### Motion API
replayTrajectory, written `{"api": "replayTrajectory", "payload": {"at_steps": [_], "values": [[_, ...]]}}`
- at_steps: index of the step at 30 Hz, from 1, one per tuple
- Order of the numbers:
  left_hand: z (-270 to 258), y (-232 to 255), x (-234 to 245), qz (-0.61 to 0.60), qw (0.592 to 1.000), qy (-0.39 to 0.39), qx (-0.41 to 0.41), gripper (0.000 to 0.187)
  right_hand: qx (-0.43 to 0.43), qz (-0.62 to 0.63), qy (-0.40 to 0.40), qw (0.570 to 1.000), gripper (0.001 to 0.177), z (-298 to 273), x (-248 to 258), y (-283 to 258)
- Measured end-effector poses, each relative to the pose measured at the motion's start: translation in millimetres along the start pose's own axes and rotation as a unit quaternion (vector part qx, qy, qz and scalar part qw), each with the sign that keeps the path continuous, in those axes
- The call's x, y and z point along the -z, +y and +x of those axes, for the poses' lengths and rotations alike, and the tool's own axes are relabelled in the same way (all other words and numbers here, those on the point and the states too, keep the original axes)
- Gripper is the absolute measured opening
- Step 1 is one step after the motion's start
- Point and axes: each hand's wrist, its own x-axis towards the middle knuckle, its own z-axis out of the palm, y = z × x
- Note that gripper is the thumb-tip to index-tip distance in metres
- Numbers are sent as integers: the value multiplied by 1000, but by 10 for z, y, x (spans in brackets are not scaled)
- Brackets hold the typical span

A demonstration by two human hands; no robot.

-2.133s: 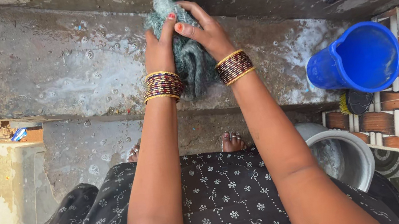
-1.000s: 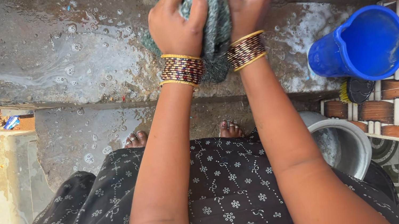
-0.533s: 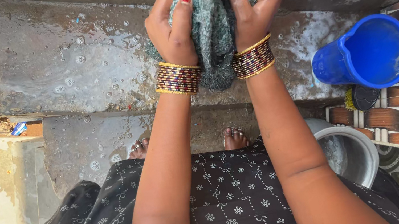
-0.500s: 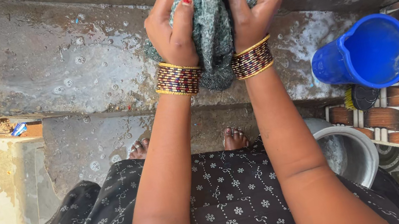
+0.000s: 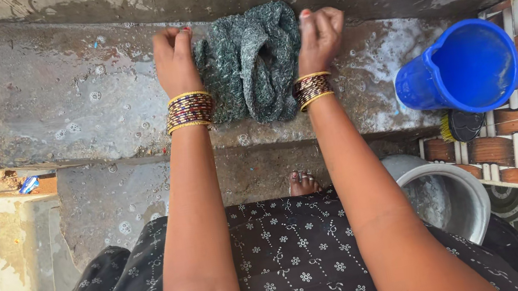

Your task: The person washes a green door mat by scrubbing it with a brush and soap on concrete steps, then rinsing it with water from a blue mug.

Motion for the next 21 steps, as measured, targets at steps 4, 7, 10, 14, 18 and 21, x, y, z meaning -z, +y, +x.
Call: {"api": "replayTrajectory", "payload": {"at_steps": [4,7,10,14,18,21], "values": [[-308,348,-248,292,946,-128,52,69,-227,161,-138,950,38,91,-313,-117],[-489,737,-189,19,985,-169,-7,62,-178,294,-255,904,30,-2,-272,-669],[-653,1133,-114,-141,976,-150,-73,48,-42,317,-246,915,21,323,-131,-1321],[-726,1125,-175,-119,976,-97,-156,39,80,231,-137,960,19,224,127,-1728],[-607,448,-291,257,963,-74,-24,48,184,-209,-132,951,55,-149,-151,-1165],[-467,76,-335,266,962,-55,0,53,185,-286,-137,930,75,-251,-209,-695]]}}
